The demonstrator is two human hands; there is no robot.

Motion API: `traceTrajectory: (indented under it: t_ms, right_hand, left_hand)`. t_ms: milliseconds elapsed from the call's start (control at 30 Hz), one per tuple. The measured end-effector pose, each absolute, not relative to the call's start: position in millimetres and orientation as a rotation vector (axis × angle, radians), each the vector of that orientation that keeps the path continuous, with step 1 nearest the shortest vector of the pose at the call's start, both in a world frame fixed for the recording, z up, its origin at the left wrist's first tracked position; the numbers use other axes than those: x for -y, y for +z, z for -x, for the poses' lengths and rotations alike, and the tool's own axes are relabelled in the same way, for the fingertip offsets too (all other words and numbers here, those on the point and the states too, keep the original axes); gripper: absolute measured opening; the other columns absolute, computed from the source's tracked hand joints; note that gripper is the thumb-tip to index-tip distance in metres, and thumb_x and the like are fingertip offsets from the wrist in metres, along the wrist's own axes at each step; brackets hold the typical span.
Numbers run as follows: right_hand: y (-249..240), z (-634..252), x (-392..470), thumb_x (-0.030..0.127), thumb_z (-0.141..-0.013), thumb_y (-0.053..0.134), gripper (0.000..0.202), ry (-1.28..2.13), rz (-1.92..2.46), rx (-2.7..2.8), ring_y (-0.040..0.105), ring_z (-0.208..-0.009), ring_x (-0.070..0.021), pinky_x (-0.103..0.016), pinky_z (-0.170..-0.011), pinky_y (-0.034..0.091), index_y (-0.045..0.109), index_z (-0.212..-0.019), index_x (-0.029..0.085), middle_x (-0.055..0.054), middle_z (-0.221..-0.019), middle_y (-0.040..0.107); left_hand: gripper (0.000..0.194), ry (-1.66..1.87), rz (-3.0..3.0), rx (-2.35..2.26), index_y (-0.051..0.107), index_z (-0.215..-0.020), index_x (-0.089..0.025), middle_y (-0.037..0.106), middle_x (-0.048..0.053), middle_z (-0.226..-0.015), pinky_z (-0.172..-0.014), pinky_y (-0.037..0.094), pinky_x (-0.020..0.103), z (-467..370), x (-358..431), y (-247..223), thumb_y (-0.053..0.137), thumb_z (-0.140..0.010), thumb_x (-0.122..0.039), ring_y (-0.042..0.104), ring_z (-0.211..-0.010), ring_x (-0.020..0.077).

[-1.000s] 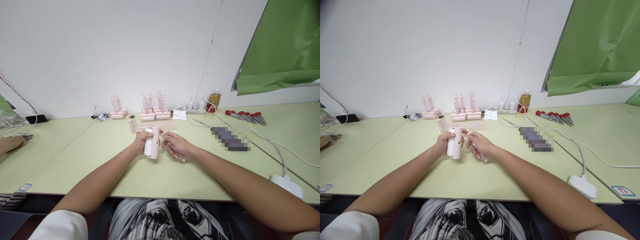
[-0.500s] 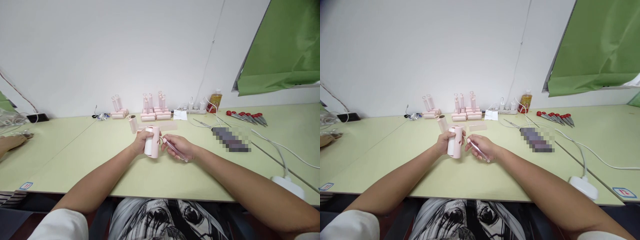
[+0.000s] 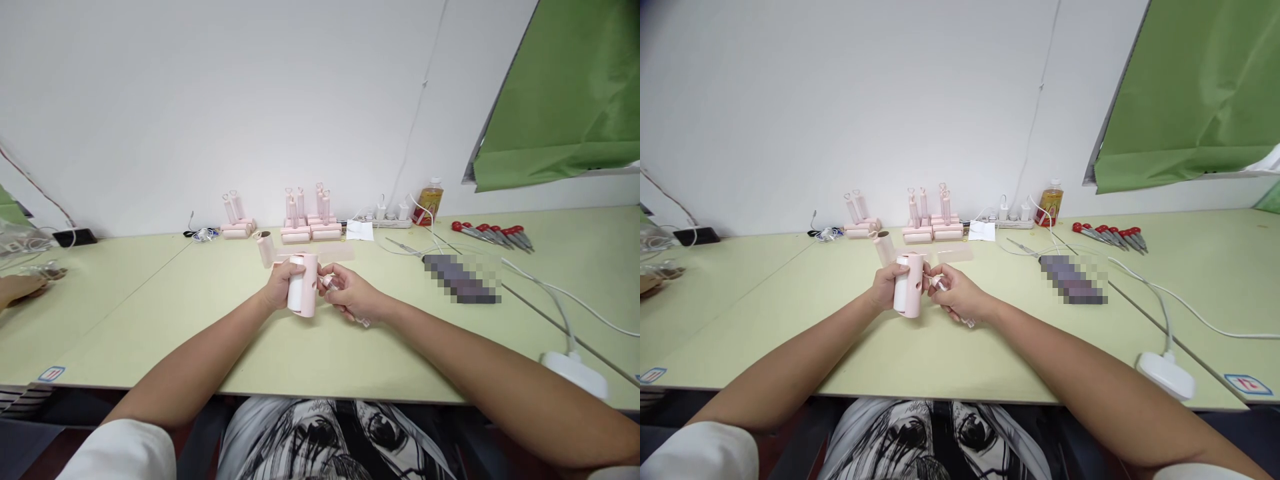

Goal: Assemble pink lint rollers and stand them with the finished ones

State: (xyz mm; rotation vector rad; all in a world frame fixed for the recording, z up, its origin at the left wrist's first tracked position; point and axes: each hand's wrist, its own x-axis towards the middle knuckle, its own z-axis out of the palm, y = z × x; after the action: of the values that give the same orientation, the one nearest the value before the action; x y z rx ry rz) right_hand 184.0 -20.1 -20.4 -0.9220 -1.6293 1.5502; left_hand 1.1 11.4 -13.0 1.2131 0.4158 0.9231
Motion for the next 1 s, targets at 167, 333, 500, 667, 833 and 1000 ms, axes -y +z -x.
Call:
traceTrajectory:
  t_ms: [167, 333, 500, 667, 833, 1000]
  right_hand:
    - [-23.0, -185.4, 19.9, 0.018, -0.071, 0.058, 0.038, 1.425, 1.011, 1.77, 0.037, -0.032, -0.001, -0.015, -0.027, 0.032, 0.045, -0.105, 0.027, 0.008, -0.083, 0.055]
    - [-24.5, -187.7, 19.7, 0.024, -0.08, 0.055, 0.032, 1.309, 1.018, 1.886, 0.037, -0.034, -0.0041, -0.017, -0.029, 0.03, 0.048, -0.111, 0.027, 0.008, -0.07, 0.049]
    - [-27.8, -188.3, 16.8, 0.025, -0.084, 0.053, 0.026, 1.173, 1.019, 1.984, 0.039, -0.042, -0.0052, -0.018, -0.039, 0.032, 0.05, -0.11, 0.025, 0.006, -0.072, 0.052]
    - [-32.2, -188.9, 12.8, 0.028, -0.088, 0.049, 0.02, 1.022, 1.03, 2.097, 0.045, -0.057, -0.0105, -0.022, -0.054, 0.037, 0.048, -0.107, 0.023, 0.003, -0.076, 0.055]
    - [-33.4, -189.5, 12.1, 0.025, -0.087, 0.049, 0.018, 0.953, 1.013, 2.151, 0.051, -0.074, -0.0151, -0.028, -0.07, 0.04, 0.048, -0.105, 0.023, 0.0, -0.088, 0.059]
    - [-33.2, -189.4, 10.7, 0.026, -0.083, 0.056, 0.022, 1.0, 0.987, 2.091, 0.052, -0.075, -0.0148, -0.026, -0.067, 0.042, 0.051, -0.104, 0.021, -0.001, -0.089, 0.059]
  left_hand:
    - [0.03, 0.96, -1.225, -0.437, 0.06, -0.08, -0.012, 0.063, 0.006, -0.063, -0.056, 0.047, 0.033, -2.7, -11.1, -13.5, 0.062, -0.061, -0.034, 0.061, -0.056, 0.0209]
    - [0.029, 1.009, -1.195, -0.447, 0.054, -0.081, -0.015, 0.063, 0.004, -0.067, -0.05, 0.044, 0.03, -1.7, -14.2, -18.1, 0.063, -0.059, -0.031, 0.058, -0.051, 0.0179]
    - [0.03, 0.978, -1.198, -0.455, 0.051, -0.081, -0.016, 0.062, 0.003, -0.064, -0.047, 0.044, 0.03, -0.4, -14.9, -18.7, 0.064, -0.06, -0.033, 0.058, -0.049, 0.0185]
    - [0.031, 0.95, -1.221, -0.441, 0.051, -0.081, -0.016, 0.062, 0.004, -0.061, -0.048, 0.046, 0.031, -2.8, -11.5, -16.0, 0.064, -0.059, -0.033, 0.061, -0.052, 0.0206]
    - [0.032, 0.94, -1.233, -0.439, 0.052, -0.083, -0.016, 0.064, 0.004, -0.062, -0.05, 0.048, 0.032, -4.0, -10.1, -15.9, 0.065, -0.059, -0.033, 0.062, -0.052, 0.0211]
    - [0.032, 0.943, -1.221, -0.402, 0.051, -0.082, -0.016, 0.063, 0.004, -0.061, -0.052, 0.048, 0.033, -3.4, -10.1, -15.6, 0.065, -0.06, -0.033, 0.062, -0.053, 0.0218]
